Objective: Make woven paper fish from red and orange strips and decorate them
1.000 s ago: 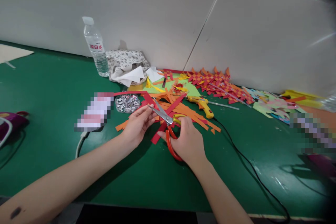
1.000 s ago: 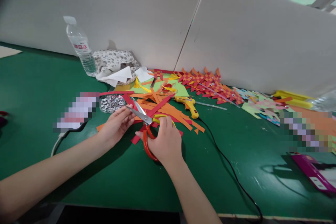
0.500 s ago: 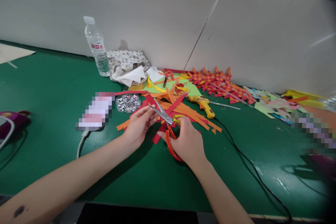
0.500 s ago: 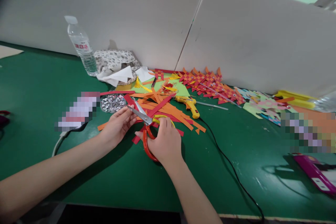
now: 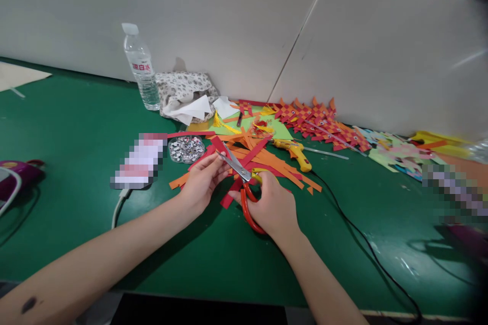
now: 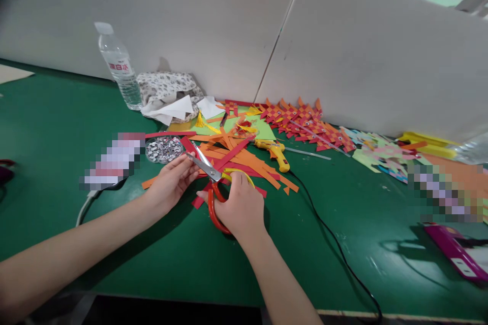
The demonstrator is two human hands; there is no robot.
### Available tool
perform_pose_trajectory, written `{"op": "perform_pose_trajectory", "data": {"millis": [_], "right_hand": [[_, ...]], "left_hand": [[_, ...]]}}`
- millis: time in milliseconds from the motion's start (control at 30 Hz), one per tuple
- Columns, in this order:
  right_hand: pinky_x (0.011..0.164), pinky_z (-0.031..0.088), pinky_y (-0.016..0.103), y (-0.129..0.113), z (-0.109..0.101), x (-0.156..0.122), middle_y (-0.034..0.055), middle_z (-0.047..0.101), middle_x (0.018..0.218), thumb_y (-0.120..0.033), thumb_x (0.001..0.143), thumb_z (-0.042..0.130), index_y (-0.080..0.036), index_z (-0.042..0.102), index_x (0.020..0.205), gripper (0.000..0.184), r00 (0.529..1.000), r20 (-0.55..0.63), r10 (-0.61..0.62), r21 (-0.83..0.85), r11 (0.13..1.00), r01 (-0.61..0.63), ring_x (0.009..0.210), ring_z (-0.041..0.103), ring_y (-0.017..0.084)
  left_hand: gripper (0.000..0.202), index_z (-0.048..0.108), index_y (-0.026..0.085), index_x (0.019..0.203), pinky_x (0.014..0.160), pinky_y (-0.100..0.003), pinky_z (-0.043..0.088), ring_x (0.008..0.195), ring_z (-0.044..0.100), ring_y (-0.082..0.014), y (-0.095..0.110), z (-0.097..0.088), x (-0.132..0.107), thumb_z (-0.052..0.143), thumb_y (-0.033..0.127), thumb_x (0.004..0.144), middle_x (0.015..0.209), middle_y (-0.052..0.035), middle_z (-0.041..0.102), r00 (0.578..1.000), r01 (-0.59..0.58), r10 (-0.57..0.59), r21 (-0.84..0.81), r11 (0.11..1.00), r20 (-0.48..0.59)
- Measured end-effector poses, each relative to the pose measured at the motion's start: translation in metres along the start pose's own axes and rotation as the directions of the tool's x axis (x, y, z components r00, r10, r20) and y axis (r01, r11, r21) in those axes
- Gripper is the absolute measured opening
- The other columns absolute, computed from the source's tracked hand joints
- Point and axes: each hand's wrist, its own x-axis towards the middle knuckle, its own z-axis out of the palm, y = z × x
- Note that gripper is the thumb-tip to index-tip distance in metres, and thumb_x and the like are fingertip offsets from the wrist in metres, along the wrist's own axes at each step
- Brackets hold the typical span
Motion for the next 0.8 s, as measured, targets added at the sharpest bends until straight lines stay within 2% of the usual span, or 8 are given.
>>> {"op": "perform_pose_trajectory", "data": {"millis": [500, 800], "right_hand": [[0.052, 0.035, 0.027, 0.0004, 0.0000, 0.0009, 0.0068, 0.067, 0.083, -0.065, 0.074, 0.052, -0.020, 0.053, 0.089, 0.048, 1.000, -0.024, -0.002, 0.036, 0.999, 0.003, 0.068, 0.064, 0.022], [0.049, 0.031, 0.026, 0.0020, -0.0006, -0.0006, 0.0020, 0.064, 0.069, -0.068, 0.074, 0.050, -0.021, 0.052, 0.079, 0.048, 1.000, -0.029, -0.001, -0.011, 1.000, 0.001, 0.061, 0.063, 0.019]], "left_hand": [[0.007, 0.067, 0.016, 0.075, 0.059, -0.014, 0.055, 0.063, 0.066, -0.0074, 0.0005, 0.0001, 0.0001, 0.064, 0.011, 0.080, 0.068, 0.0005, 0.069, 1.000, 0.030, -0.030, -0.031, 0.999, 0.008], [0.004, 0.067, 0.017, 0.077, 0.060, -0.013, 0.055, 0.066, 0.067, -0.0080, -0.0003, -0.0014, 0.0014, 0.071, 0.016, 0.075, 0.070, 0.0005, 0.070, 0.999, 0.027, -0.027, -0.009, 1.000, 0.022]]}}
